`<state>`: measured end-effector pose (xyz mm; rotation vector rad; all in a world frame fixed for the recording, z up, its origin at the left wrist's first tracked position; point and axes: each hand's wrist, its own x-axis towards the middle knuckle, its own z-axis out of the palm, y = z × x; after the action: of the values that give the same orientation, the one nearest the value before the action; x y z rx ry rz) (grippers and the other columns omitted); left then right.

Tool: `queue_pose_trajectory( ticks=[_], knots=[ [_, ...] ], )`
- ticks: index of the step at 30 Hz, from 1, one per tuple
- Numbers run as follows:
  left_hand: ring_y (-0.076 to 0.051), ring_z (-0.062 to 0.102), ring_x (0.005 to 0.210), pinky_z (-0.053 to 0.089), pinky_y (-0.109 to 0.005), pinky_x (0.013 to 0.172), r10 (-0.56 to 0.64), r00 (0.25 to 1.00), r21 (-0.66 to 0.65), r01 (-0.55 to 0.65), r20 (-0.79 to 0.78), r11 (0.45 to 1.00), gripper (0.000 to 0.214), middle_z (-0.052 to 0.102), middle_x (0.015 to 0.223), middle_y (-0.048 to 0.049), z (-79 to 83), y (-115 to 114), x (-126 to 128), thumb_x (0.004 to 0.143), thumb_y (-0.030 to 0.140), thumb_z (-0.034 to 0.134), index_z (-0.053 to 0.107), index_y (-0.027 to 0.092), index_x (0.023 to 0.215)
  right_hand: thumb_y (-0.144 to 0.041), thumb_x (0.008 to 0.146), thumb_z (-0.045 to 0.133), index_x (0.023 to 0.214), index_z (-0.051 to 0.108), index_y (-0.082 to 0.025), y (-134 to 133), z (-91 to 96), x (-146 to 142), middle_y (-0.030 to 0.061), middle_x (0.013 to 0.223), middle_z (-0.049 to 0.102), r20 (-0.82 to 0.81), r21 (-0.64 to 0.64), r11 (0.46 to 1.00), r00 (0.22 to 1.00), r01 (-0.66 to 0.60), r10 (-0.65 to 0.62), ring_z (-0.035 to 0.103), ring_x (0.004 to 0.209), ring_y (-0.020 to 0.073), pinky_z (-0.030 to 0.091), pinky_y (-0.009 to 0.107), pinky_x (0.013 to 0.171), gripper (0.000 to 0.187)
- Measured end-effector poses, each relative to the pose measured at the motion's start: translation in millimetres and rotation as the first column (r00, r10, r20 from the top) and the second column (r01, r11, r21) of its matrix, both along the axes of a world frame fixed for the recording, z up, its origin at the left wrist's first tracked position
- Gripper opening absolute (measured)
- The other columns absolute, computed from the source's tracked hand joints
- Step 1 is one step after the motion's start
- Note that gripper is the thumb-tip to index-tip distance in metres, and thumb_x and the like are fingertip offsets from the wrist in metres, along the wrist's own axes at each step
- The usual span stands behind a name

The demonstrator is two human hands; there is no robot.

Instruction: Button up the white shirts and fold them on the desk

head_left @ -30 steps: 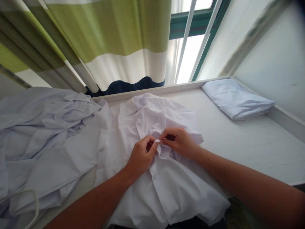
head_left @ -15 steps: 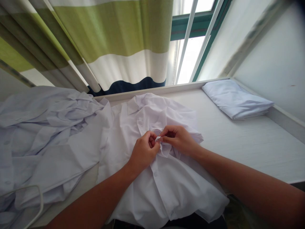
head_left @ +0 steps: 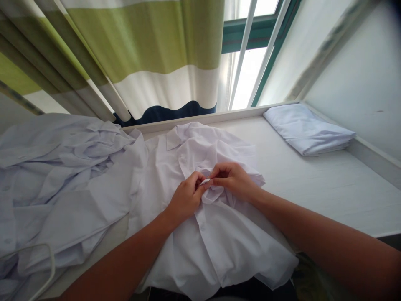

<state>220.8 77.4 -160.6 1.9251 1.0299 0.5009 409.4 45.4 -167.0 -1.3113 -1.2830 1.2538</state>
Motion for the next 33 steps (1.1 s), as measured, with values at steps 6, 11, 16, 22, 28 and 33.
queue_pose_trajectory(
  ticks=[6,11,16,22,28,33],
  knots=[
    [-0.018,0.059,0.080,0.042,-0.029,0.069,0.005,0.999,0.061,-0.002,-0.045,0.998,0.023,0.067,0.093,-0.0021,0.8,-1.8,0.8,0.099,0.042,0.047,0.057,0.022,0.097,-0.028,0.073,0.076,0.074,0.070,-0.018,1.1,2.7,0.4,-0.0021,0.066,0.063,0.026,0.000,1.000,1.000,-0.002,0.002,0.055,0.061,0.0117,0.040,0.024,0.057,0.013],
    [-0.020,0.061,0.083,0.042,-0.030,0.071,0.016,0.998,0.046,-0.013,-0.057,0.999,0.026,0.068,0.095,-0.0028,0.6,-2.3,1.5,0.100,0.046,0.046,0.057,0.022,0.096,-0.033,0.074,0.077,0.075,0.069,-0.018,1.5,2.3,1.6,-0.0018,0.066,0.062,0.042,0.008,1.000,0.999,-0.016,0.015,0.054,0.062,0.0123,0.040,0.024,0.057,0.017],
    [-0.021,0.063,0.086,0.043,-0.031,0.075,0.019,0.998,0.085,-0.014,-0.058,0.996,0.021,0.069,0.098,-0.0035,-0.3,-2.8,2.0,0.100,0.040,0.045,0.057,0.023,0.095,-0.032,0.077,0.074,0.077,0.069,-0.018,1.6,2.9,3.0,-0.0009,0.068,0.064,0.101,0.024,0.999,0.994,-0.043,0.041,0.056,0.064,0.0134,0.042,0.025,0.058,0.014],
    [-0.022,0.063,0.087,0.044,-0.032,0.076,0.023,0.997,0.079,-0.017,-0.077,0.997,0.018,0.068,0.098,-0.0038,-0.4,-2.7,2.5,0.100,0.037,0.045,0.056,0.022,0.096,-0.035,0.080,0.072,0.079,0.070,-0.018,2.5,4.6,6.7,0.0001,0.071,0.066,0.164,0.045,0.994,0.982,-0.099,0.091,0.058,0.066,0.0141,0.043,0.025,0.058,0.017],
    [-0.016,0.059,0.063,0.044,-0.026,0.060,-0.001,1.000,-0.042,0.001,-0.002,0.999,0.019,0.064,0.075,0.0015,-1.1,0.4,-2.5,0.098,0.039,0.048,0.058,0.023,0.095,-0.035,0.081,0.071,0.080,0.070,-0.019,2.0,3.0,6.1,0.0013,0.074,0.069,0.225,0.068,0.994,0.972,-0.089,0.071,0.061,0.069,0.0153,0.047,0.026,0.061,0.016],
    [-0.011,0.049,0.038,0.039,-0.022,0.043,0.043,0.993,-0.248,-0.016,0.106,0.969,0.025,0.053,0.052,0.0066,-4.9,2.9,-6.6,0.098,0.043,0.047,0.058,0.022,0.090,-0.035,0.081,0.072,0.082,0.071,-0.020,-0.2,3.7,3.5,0.0016,0.076,0.072,0.258,0.070,0.994,0.964,-0.081,0.060,0.064,0.070,0.0163,0.048,0.027,0.062,0.016]
  ],
)
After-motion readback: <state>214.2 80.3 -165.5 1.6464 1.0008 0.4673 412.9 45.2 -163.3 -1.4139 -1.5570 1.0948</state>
